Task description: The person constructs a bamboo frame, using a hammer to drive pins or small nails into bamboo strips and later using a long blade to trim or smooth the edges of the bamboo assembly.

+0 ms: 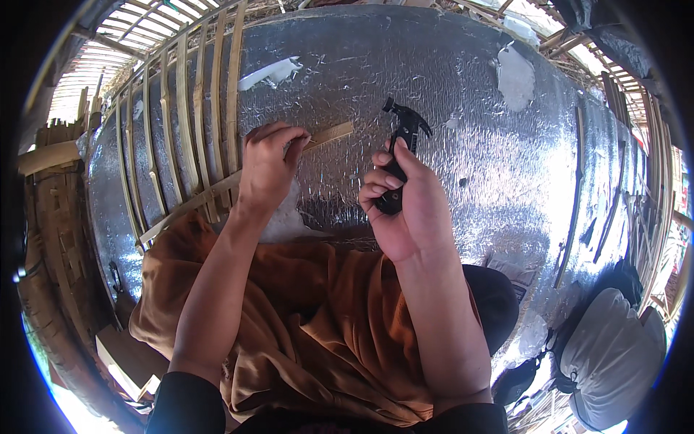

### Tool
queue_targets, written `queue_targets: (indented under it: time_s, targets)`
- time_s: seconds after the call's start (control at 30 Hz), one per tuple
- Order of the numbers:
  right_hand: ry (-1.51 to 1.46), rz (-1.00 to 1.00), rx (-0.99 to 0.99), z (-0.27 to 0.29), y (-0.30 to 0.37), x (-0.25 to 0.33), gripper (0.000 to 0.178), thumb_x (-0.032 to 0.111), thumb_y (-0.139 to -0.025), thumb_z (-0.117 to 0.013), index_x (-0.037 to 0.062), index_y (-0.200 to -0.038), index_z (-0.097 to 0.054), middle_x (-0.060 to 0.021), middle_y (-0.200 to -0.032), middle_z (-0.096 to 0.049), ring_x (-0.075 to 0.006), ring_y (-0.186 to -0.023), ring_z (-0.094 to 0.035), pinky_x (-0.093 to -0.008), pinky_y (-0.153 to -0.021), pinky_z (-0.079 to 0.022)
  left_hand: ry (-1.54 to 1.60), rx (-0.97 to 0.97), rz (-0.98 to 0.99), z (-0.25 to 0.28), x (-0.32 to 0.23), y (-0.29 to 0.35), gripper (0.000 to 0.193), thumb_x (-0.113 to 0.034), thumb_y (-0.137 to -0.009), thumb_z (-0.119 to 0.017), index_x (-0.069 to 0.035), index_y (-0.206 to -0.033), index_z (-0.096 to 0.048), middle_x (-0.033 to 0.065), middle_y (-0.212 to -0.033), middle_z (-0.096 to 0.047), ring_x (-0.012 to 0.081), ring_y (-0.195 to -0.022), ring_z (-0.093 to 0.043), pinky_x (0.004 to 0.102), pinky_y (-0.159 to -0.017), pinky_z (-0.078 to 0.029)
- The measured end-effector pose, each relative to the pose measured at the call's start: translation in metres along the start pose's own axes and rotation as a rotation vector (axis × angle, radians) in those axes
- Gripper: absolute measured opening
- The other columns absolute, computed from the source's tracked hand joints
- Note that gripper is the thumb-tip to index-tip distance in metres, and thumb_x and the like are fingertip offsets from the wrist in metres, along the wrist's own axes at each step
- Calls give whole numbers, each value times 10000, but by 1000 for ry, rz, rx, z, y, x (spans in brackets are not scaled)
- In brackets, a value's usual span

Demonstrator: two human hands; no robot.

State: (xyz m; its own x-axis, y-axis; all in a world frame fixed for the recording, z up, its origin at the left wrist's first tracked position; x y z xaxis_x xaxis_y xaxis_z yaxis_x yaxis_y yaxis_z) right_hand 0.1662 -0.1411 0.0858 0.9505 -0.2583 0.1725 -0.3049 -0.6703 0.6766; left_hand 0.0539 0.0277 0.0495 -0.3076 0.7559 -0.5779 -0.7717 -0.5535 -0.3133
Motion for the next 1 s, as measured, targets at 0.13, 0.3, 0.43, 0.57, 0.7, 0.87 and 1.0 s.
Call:
queue_targets:
  time_s: [0.13, 0.3, 0.43, 0.57, 0.7, 0.87, 1.0]
  targets:
    - [22, 6, -14, -1, 1, -2, 163, 222, -1074, -501, 73, -1016, -531, 13, -873, -536, -39, -639, -442, -226, -605, -396, -114, -20, -52, -1, -3, 2, 64, -19, -814, -748, -30, -867, -714, 104, -827, -701, 312, -774, -672, 410, -746, -516]
    - [29, 8, -19, -3, 1, -2, 169, 223, -1076, -492, 75, -1007, -534, 14, -866, -536, -38, -638, -440, -223, -604, -395, -111, -39, -59, -2, -1, 3, 63, -21, -823, -738, -33, -879, -712, 99, -834, -694, 316, -775, -671, 413, -736, -517]
    - [30, -4, -11, -2, 1, -2, 163, 218, -1077, -489, 77, -1008, -531, 15, -864, -535, -37, -638, -439, -221, -604, -394, -22, 16, 46, -1, -2, 2, 74, -4, -841, -720, -20, -910, -700, 126, -868, -682, 347, -783, -670, 432, -690, -526]
    - [25, -2, -16, 0, 0, -2, 151, 210, -1077, -488, 78, -1014, -525, 17, -863, -534, -35, -638, -438, -220, -606, -393, -23, 26, 37, -2, -2, 3, 88, 8, -849, -710, -12, -933, -691, 143, -887, -675, 364, -787, -671, 438, -666, -529]
    - [29, -4, -25, -1, 0, -3, 150, 211, -1078, -486, 79, -1017, -521, 17, -862, -533, -34, -637, -437, -223, -607, -392, -13, 44, 36, -3, 0, 4, 87, 4, -856, -708, -12, -939, -690, 142, -882, -675, 366, -779, -675, 435, -660, -530]
    - [27, -5, -15, 1, -1, -2, 151, 210, -1077, -489, 78, -1013, -522, 16, -868, -533, -37, -637, -438, -225, -607, -392, -9, 49, 42, -4, -2, 3, 80, -7, -861, -708, -15, -938, -688, 139, -883, -676, 363, -772, -678, 437, -654, -531]
    - [31, -4, -23, 0, 0, -3, 151, 211, -1076, -491, 80, -1011, -528, 16, -872, -533, -38, -639, -438, -225, -607, -392, -45, 69, 34, -3, -3, 3, 79, -21, -859, -714, -20, -933, -685, 132, -884, -672, 358, -775, -676, 439, -659, -536]
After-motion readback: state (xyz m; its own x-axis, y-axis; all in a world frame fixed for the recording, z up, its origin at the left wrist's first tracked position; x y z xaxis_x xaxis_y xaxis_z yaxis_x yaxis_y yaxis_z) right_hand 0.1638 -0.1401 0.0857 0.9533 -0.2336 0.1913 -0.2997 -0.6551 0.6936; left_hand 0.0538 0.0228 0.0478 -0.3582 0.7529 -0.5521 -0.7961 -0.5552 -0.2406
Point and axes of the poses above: each hand's wrist, its own y-axis away from the middle knuckle, its own z-axis out of the back of the hand, x = y × z, the point moved 4 cm from there along -y, towards the middle knuckle
